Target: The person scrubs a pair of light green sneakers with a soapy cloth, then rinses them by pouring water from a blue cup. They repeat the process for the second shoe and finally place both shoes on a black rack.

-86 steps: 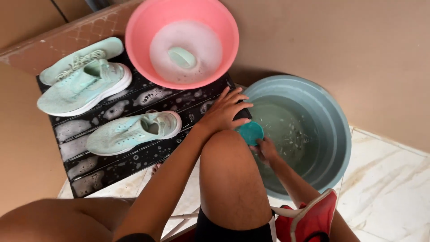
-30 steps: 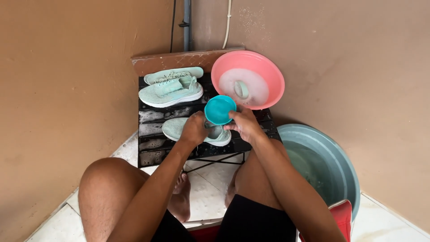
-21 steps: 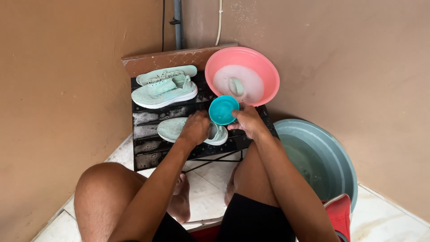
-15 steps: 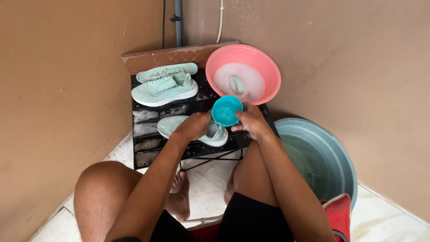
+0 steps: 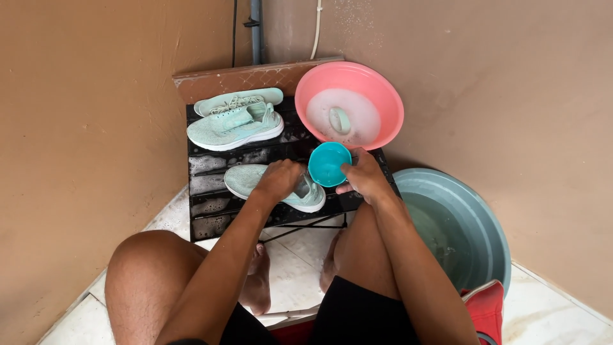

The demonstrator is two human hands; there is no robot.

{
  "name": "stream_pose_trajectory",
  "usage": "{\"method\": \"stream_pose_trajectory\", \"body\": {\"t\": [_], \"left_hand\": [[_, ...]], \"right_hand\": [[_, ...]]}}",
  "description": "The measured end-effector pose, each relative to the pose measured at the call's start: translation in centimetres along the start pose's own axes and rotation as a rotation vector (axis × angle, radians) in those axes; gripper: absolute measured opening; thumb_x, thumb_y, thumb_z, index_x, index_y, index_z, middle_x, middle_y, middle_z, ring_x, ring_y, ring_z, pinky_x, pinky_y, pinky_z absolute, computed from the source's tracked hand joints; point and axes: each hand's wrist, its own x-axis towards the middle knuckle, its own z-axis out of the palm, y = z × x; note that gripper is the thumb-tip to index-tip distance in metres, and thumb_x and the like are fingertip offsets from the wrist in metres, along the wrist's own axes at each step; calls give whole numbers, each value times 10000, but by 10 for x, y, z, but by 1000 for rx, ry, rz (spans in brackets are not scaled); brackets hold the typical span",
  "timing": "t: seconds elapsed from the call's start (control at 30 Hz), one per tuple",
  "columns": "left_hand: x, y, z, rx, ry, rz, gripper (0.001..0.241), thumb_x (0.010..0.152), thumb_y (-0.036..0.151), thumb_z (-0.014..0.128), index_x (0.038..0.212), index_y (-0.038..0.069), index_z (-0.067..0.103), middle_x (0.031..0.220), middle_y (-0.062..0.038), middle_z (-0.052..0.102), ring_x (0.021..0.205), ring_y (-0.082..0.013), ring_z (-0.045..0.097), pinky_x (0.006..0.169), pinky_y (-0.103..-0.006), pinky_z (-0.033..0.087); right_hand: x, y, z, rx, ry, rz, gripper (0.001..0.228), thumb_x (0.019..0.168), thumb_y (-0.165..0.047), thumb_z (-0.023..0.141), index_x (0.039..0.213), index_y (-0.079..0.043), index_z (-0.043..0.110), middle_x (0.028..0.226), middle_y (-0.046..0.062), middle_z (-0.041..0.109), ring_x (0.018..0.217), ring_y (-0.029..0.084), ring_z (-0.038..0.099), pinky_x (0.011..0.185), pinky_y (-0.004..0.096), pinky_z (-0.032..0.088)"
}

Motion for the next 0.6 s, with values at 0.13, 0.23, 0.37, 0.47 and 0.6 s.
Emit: {"method": "stream_pose_trajectory", "body": {"t": [0.13,0.23,0.37,0.47,0.6], "left_hand": [[3,-4,10,-29,-24,-12,292,1123,254,788,904,79,870,848,-196,883,746,-434,857,663,-558,680],[-1,5,6,-50,-52,-74,169,1077,162,825,980,42,893,971,-210,918,876,-429,878,782,-584,729],[-7,14,8,136,-130,-200,379,901,119,926,1269,84,845,1488,-210,689,1447,-508,629,1143,-823,535],[-6,10,17,125,-140,-282,598,925,177,972,1480,45,795,1708,-303,581,1478,-569,618,1052,-761,623],[-2,10,32,307,-24,-203,408,1015,185,823,1409,85,862,1485,-219,762,1411,-480,696,972,-664,627]], "right_hand": [[-13,-11,2,-42,-10,-8,709,1078,-39,657,1739,152,482,1462,469,664,1060,654,852,781,668,807],[-19,-16,6,-93,-43,-24,724,1094,-28,619,1768,168,438,1548,498,625,1049,659,847,789,624,800],[-18,-13,7,-101,-60,-43,705,1092,-30,613,1755,151,459,1529,472,640,962,610,873,755,599,817],[-18,-13,10,-112,-68,-62,693,1097,-31,613,1749,147,464,1523,471,641,932,593,880,738,586,825],[-18,-12,12,-151,-62,-88,655,1105,-41,610,1725,133,490,1532,457,654,878,545,891,741,559,830]]}}
